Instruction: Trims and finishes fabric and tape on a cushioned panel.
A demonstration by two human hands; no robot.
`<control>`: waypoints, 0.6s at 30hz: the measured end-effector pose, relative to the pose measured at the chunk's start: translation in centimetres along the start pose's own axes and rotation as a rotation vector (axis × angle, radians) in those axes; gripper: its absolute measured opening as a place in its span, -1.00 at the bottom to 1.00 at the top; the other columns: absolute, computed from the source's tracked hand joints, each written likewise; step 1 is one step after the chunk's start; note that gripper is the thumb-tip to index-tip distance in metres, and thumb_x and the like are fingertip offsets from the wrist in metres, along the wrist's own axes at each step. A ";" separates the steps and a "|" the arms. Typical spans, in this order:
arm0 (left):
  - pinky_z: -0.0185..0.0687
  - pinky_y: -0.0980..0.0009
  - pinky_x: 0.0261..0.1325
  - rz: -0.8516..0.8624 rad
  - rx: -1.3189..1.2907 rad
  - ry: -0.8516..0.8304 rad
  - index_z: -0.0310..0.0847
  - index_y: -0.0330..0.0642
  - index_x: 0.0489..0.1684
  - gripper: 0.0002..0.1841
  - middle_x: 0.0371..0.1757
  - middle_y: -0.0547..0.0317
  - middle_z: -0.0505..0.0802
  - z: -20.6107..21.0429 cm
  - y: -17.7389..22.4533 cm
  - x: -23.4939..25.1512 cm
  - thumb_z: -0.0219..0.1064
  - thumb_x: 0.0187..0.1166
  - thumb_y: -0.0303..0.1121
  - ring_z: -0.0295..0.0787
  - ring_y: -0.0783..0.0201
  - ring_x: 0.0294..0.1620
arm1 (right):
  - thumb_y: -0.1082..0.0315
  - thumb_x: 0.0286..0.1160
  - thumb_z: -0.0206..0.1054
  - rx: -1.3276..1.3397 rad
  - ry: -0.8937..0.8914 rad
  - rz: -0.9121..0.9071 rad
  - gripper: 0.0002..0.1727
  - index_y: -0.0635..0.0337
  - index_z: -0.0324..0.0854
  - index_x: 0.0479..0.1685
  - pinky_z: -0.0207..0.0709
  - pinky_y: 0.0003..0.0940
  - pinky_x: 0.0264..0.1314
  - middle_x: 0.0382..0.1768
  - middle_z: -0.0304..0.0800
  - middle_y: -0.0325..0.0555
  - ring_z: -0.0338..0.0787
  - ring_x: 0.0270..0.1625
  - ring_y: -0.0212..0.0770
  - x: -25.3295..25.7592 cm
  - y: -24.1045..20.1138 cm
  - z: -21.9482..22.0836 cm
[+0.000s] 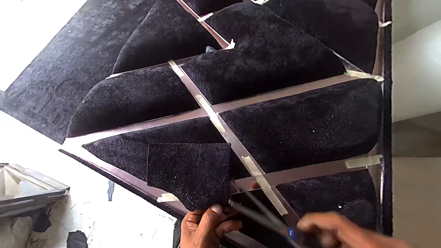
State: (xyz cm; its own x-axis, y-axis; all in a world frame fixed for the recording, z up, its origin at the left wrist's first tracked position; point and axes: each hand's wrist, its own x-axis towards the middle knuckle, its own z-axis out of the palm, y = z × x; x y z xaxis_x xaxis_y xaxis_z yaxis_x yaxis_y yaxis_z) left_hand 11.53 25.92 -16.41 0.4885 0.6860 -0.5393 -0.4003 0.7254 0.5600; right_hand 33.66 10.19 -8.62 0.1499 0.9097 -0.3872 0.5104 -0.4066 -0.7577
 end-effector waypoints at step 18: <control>0.87 -0.09 0.13 -0.267 -0.101 -0.076 0.35 -0.36 0.14 -0.78 0.15 -0.54 0.82 -1.4 1.1 -1.8 -0.11 0.91 -0.37 0.91 -0.36 0.07 | -0.20 0.12 0.56 -0.926 0.513 0.043 -0.25 -0.03 0.74 0.38 0.53 0.39 0.15 0.31 0.72 0.08 0.65 0.31 0.34 9.5 2.2 -8.3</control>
State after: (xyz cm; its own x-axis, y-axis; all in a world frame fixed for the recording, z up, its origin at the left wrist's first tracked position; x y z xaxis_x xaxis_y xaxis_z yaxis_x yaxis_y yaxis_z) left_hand 9.14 25.55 -15.65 0.6422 0.4668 -0.6080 -0.3235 0.8842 0.3371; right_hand 43.24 18.61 -9.58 0.4122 0.9107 0.0275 0.9103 -0.4129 0.0309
